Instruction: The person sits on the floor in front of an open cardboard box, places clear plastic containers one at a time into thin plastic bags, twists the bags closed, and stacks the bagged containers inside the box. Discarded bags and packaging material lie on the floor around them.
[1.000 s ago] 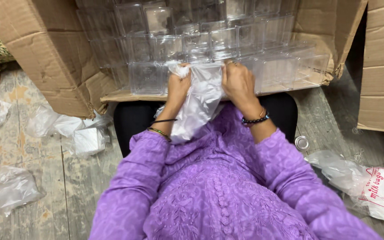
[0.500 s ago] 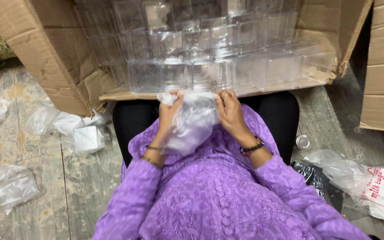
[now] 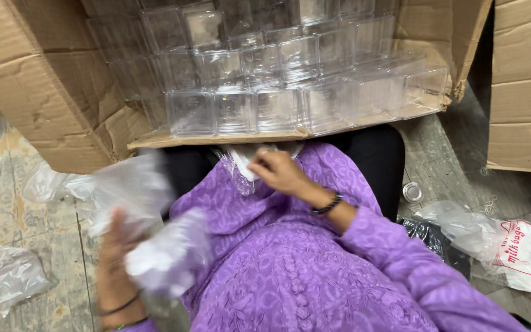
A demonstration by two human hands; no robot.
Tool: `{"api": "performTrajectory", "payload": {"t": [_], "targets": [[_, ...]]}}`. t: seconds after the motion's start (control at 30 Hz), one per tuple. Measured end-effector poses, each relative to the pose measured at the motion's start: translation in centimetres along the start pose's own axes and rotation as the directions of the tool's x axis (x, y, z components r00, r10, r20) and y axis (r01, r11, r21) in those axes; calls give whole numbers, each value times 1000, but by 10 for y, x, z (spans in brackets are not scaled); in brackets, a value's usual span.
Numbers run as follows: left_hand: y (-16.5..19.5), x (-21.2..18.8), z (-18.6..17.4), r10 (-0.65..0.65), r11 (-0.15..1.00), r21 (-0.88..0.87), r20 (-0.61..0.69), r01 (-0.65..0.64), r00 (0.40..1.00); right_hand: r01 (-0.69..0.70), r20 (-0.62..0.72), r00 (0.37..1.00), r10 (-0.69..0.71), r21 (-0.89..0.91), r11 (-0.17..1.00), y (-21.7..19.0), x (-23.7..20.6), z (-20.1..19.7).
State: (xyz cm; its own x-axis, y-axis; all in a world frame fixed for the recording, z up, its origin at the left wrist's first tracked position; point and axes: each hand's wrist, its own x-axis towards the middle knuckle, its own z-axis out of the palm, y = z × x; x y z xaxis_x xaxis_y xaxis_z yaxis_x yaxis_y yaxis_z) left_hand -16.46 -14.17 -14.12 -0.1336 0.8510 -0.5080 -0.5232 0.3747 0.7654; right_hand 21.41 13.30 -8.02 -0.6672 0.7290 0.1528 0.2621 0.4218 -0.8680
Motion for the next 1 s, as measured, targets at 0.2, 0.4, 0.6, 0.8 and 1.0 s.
{"api": "performTrajectory", "payload": {"t": [0.2,0.4,0.6,0.8,1.0], "targets": [[-11,-7,-31,-312,940,-301,-562,162,766,-177,-66,982,175,-30,984,4,-20,-47],[30,78,-2,88,990,137,-740,21,667,-97,-34,995,97,3,995,-4,-7,-41],[114,101,63,661,95,943,-299,318,689,-141,-62,986,153,166,976,-42,2,-51],[102,60,259,711,599,396,137,-696,690,-166,121,986,114,690,705,-76,25,-38],[105,70,328,883,316,577,110,-753,456,-73,-55,989,139,631,772,-67,22,-30]]}}
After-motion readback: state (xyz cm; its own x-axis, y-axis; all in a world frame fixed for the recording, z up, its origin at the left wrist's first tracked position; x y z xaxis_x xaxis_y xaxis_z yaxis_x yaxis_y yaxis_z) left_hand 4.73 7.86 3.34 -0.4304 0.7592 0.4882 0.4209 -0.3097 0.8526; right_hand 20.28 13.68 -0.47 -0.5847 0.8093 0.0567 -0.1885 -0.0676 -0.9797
